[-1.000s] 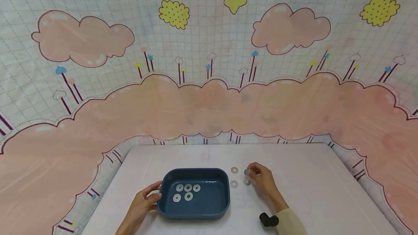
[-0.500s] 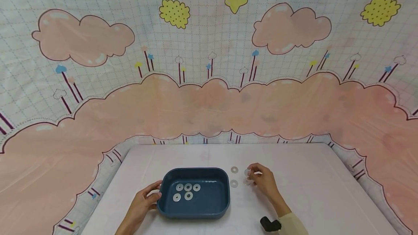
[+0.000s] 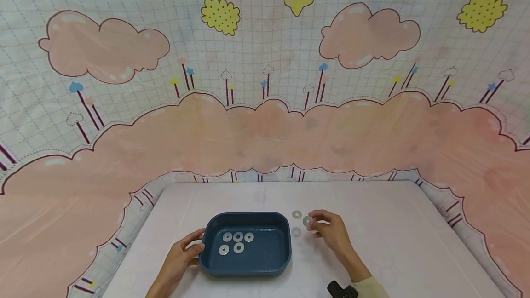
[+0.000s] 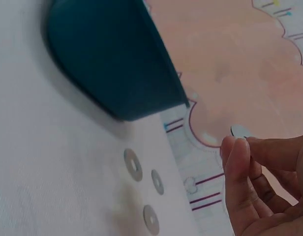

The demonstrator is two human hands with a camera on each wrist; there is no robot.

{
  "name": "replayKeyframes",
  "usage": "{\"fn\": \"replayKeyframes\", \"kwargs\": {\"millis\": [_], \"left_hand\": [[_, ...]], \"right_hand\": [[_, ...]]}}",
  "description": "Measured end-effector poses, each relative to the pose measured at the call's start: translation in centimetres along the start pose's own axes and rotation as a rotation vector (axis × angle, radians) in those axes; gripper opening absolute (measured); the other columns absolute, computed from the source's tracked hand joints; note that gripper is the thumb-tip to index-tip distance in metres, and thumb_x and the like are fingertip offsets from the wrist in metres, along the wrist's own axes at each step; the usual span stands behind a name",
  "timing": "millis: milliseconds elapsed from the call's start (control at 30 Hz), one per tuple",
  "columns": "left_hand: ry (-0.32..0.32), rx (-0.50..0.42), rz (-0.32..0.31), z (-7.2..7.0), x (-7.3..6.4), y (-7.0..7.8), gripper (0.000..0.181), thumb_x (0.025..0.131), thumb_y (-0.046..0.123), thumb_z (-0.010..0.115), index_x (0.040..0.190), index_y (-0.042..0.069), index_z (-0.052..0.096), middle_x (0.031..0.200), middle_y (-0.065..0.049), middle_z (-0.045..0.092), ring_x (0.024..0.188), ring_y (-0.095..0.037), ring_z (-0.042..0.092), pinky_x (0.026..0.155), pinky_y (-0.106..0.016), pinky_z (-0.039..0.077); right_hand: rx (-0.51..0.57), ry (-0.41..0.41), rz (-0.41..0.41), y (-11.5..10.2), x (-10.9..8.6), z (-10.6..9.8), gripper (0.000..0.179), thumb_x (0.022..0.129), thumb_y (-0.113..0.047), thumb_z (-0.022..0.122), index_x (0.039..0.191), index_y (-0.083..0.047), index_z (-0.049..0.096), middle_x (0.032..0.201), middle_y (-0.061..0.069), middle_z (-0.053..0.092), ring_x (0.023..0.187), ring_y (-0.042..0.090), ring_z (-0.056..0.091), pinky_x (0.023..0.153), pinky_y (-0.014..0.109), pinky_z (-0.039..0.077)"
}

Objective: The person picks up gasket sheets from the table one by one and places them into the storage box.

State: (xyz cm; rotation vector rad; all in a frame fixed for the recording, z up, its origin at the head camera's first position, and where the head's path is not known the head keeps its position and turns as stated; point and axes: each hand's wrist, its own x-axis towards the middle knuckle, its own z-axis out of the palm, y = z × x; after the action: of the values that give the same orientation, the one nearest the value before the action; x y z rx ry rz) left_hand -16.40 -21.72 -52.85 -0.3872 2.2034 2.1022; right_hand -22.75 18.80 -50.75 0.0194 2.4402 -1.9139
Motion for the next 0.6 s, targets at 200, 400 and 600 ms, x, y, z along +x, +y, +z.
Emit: {"fn": "replayKeyframes", "kwargs": {"millis": [200, 400, 600], "left_hand": [[0.0, -0.004, -0.003, 0.0, 0.1, -0.1, 0.049, 0.092, 0.003, 0.062, 0.14, 0.004, 0.053, 0.124, -0.014, 0.052, 0.091, -0.02, 0.063, 0.063, -0.031, 0.053], [0.005, 0.0, -0.002, 0.0, 0.1, -0.1, 0.049, 0.091, 0.003, 0.062, 0.139, 0.004, 0.054, 0.124, -0.014, 0.053, 0.09, -0.02, 0.063, 0.063, -0.031, 0.053], [0.01, 0.005, 0.001, -0.1, 0.1, -0.1, 0.048, 0.091, 0.002, 0.062, 0.139, 0.004, 0.054, 0.123, -0.014, 0.053, 0.091, -0.019, 0.063, 0.062, -0.031, 0.053]], "right_hand": [[0.039, -0.018, 0.007, -1.1, -0.6, 0.4, 0.024, 0.09, -0.003, 0.065, 0.114, 0.003, 0.065, 0.099, 0.012, 0.066, 0.079, 0.016, 0.07, 0.067, 0.026, 0.057], [0.058, -0.033, 0.011, -1.9, -1.0, 0.7, 0.026, 0.09, -0.004, 0.066, 0.114, 0.003, 0.065, 0.098, 0.011, 0.067, 0.078, 0.016, 0.071, 0.066, 0.026, 0.057], [0.072, -0.051, 0.009, -2.6, -1.3, 1.5, 0.026, 0.089, -0.004, 0.067, 0.114, 0.005, 0.066, 0.097, 0.012, 0.067, 0.077, 0.017, 0.071, 0.065, 0.026, 0.057]]}}
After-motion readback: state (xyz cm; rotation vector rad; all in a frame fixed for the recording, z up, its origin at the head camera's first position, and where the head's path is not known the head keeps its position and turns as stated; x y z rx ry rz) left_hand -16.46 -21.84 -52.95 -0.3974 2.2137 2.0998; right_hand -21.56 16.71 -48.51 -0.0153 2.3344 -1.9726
